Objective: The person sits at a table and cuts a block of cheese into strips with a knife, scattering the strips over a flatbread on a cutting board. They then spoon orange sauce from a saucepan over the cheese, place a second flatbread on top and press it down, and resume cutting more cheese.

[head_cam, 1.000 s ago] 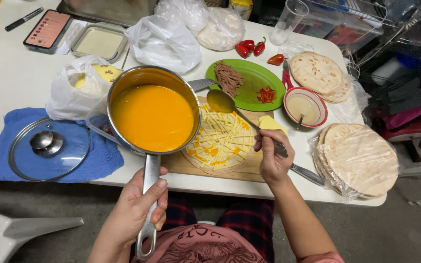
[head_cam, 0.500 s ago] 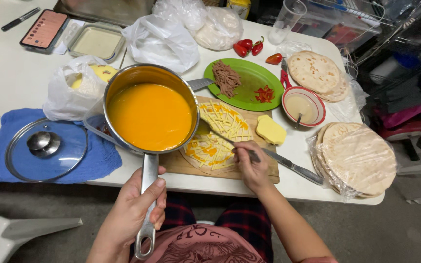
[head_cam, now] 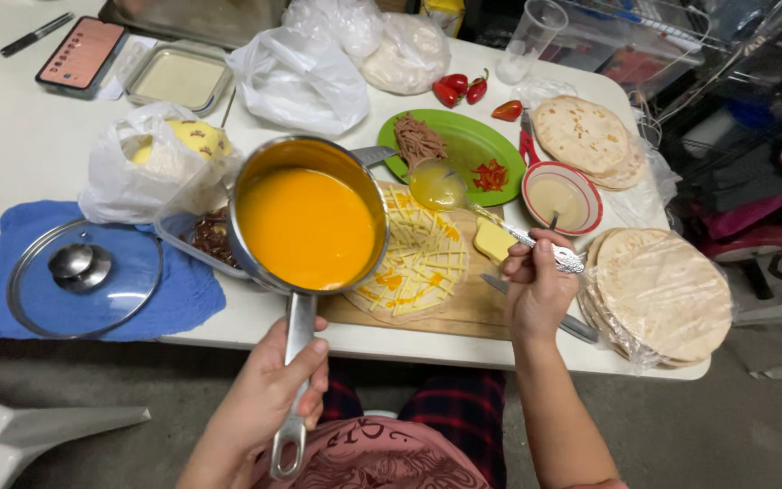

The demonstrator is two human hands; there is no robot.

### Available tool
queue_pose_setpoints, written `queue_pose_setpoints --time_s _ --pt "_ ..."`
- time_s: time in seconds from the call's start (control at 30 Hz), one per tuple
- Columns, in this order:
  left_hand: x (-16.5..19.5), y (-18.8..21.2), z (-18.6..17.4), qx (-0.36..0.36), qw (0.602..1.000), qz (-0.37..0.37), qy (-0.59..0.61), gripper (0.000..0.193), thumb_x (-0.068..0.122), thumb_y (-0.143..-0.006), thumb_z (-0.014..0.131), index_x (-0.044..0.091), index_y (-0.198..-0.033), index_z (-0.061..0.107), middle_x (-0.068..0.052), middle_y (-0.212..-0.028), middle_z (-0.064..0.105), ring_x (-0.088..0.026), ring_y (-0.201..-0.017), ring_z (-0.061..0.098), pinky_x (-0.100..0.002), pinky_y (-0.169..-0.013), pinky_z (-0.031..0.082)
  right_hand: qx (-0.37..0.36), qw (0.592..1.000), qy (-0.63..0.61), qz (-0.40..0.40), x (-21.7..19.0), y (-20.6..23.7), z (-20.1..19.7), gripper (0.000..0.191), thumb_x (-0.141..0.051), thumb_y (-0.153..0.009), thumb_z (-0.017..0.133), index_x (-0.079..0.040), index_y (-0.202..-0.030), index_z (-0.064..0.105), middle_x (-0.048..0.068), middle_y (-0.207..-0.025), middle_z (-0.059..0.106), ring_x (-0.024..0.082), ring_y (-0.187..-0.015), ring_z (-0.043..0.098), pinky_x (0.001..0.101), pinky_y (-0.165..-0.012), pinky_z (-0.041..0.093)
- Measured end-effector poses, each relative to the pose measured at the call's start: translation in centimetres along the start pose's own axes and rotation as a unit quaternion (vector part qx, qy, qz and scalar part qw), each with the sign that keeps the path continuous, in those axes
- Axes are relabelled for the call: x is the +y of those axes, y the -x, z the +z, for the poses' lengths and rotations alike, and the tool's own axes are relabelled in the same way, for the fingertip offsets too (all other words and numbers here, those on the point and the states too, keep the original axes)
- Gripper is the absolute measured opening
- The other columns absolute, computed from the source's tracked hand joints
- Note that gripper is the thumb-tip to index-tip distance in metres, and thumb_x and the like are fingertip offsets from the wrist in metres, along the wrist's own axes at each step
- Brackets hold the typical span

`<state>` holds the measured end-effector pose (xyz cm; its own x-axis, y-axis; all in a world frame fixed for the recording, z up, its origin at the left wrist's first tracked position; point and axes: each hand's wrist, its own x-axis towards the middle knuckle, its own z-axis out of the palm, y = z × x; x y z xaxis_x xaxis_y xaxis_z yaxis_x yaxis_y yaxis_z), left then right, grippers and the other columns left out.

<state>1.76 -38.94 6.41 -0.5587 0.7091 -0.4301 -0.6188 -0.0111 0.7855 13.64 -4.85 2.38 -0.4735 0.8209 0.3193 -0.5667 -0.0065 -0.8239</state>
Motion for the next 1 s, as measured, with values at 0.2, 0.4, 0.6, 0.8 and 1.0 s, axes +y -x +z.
queue_pose_setpoints --time_s 0.2,0.4,0.6,0.8,1.0 --pt "-0.9 -1.2 1.6 -0.025 0.999 -0.038 0.007 0.033 0.015 -0.095 0.06 0.006 -0.126 0.051 -0.006 -0.063 0.054 -0.011 -0.039 0.043 -0.03 -0.035 0.041 -0.056 0.996 0.059 0.046 1.2 1.4 2.4 0.017 -0.012 -0.108 0.053 0.0 -0.119 0.058 0.012 -0.087 0.066 0.017 -0.068 0.062 0.0315 -0.062 0.054" --pt "-1.1 -1.9 1.9 -0.044 0.998 -0.045 -0.018 0.033 0.017 -0.096 0.06 0.004 -0.124 0.05 -0.007 -0.063 0.054 -0.012 -0.04 0.045 -0.03 -0.035 0.042 -0.191 0.962 0.197 -0.018 2.8 4.2 2.9 0.018 -0.013 -0.111 0.051 0.002 -0.121 0.057 0.013 -0.095 0.067 0.016 -0.078 0.063 0.031 -0.073 0.055" --pt "-0.8 -1.9 1.7 -0.024 0.999 -0.04 -0.003 0.033 0.017 -0.096 0.062 0.004 -0.125 0.051 -0.006 -0.063 0.055 -0.011 -0.041 0.045 -0.029 -0.036 0.043 -0.074 0.995 0.073 0.006 0.9 1.1 2.2 0.017 -0.012 -0.109 0.053 0.001 -0.12 0.058 0.013 -0.089 0.067 0.016 -0.071 0.063 0.0305 -0.065 0.055" --pt "0.1 -1.8 0.8 -0.018 1.0 -0.017 -0.002 0.033 0.019 -0.095 0.061 0.005 -0.124 0.051 -0.006 -0.063 0.055 -0.012 -0.04 0.045 -0.03 -0.035 0.043 -0.028 0.995 0.092 -0.032 0.4 -1.3 1.2 0.017 -0.014 -0.112 0.054 0.001 -0.119 0.059 0.013 -0.091 0.067 0.014 -0.069 0.061 0.0282 -0.061 0.053" --pt "0.8 -1.4 0.0 -0.002 1.0 0.013 0.002 0.033 0.017 -0.095 0.06 0.005 -0.124 0.051 -0.007 -0.064 0.055 -0.012 -0.04 0.046 -0.03 -0.034 0.043 -0.111 0.98 0.16 -0.051 3.4 -0.8 0.8 0.018 -0.013 -0.111 0.054 0.0 -0.122 0.058 0.011 -0.094 0.067 0.012 -0.075 0.062 0.0266 -0.07 0.055"
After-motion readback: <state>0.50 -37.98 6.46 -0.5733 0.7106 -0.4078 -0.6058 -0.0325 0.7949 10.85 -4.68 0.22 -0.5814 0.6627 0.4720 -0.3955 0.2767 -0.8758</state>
